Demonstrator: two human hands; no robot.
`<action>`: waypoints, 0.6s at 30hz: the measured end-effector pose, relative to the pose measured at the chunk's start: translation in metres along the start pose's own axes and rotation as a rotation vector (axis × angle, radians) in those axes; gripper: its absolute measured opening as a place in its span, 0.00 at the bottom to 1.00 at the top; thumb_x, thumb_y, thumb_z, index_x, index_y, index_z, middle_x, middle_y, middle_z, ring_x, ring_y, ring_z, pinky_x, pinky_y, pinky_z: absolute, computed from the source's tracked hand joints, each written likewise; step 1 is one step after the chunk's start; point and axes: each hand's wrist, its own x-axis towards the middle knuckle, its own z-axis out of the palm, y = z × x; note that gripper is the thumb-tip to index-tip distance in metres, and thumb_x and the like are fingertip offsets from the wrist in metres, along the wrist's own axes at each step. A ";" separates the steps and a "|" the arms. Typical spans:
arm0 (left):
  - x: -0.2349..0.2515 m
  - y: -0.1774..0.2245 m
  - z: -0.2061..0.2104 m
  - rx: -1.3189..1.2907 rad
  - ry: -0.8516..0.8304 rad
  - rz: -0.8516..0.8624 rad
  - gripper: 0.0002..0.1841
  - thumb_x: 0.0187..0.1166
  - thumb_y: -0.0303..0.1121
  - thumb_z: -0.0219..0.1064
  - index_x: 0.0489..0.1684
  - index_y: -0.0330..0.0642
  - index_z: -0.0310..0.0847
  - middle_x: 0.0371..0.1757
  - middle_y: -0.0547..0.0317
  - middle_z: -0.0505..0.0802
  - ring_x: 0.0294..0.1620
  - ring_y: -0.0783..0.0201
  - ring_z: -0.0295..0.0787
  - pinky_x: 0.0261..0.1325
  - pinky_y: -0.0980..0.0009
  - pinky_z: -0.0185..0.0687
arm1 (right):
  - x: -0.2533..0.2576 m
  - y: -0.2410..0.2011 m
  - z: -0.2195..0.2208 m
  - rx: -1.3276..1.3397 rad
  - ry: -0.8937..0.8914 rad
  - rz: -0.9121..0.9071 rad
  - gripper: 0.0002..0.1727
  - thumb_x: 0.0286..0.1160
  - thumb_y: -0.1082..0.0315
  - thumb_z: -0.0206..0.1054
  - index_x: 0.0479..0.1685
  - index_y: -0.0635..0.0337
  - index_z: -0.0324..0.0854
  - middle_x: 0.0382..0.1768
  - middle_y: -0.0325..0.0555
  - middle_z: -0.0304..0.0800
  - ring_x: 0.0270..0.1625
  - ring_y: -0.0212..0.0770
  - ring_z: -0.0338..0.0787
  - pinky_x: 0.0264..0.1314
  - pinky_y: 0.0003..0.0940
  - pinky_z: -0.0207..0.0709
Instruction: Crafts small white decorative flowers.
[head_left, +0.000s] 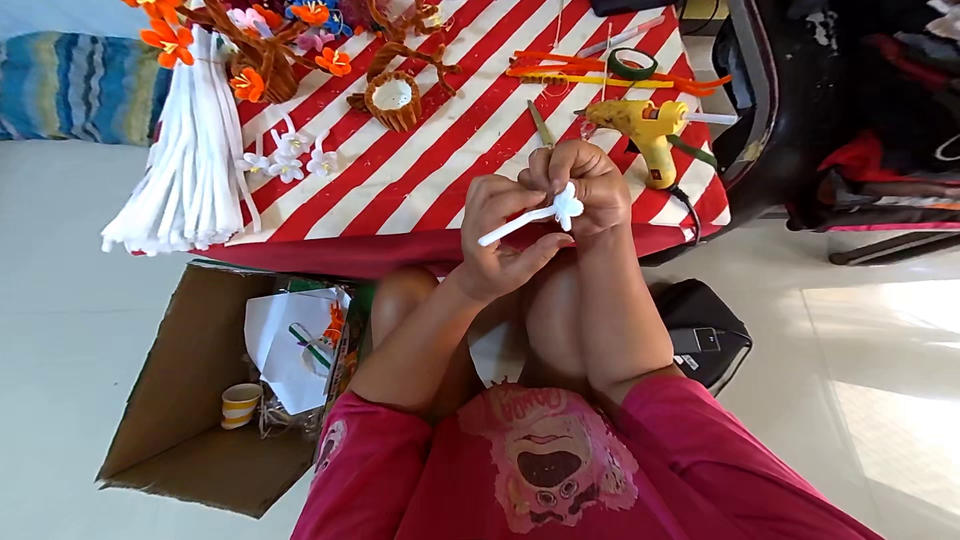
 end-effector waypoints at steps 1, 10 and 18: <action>0.000 0.001 0.000 -0.015 0.004 -0.012 0.19 0.75 0.45 0.76 0.50 0.40 0.83 0.50 0.60 0.83 0.58 0.69 0.79 0.64 0.75 0.76 | 0.000 0.000 0.000 -0.009 -0.008 0.003 0.06 0.78 0.66 0.70 0.45 0.50 0.92 0.41 0.33 0.92 0.43 0.27 0.88 0.45 0.24 0.80; 0.003 0.004 -0.003 -0.012 0.005 -0.015 0.09 0.75 0.36 0.73 0.40 0.40 0.84 0.46 0.59 0.82 0.54 0.69 0.79 0.60 0.75 0.77 | 0.001 0.001 0.001 -0.029 -0.030 0.001 0.05 0.77 0.65 0.72 0.44 0.52 0.92 0.39 0.34 0.91 0.41 0.26 0.87 0.44 0.24 0.80; 0.003 0.002 -0.006 0.101 0.001 0.074 0.08 0.77 0.35 0.70 0.38 0.38 0.87 0.45 0.56 0.85 0.55 0.65 0.79 0.62 0.71 0.74 | 0.001 0.000 0.001 -0.041 -0.025 0.018 0.05 0.78 0.65 0.70 0.45 0.51 0.91 0.39 0.33 0.91 0.41 0.25 0.87 0.44 0.23 0.79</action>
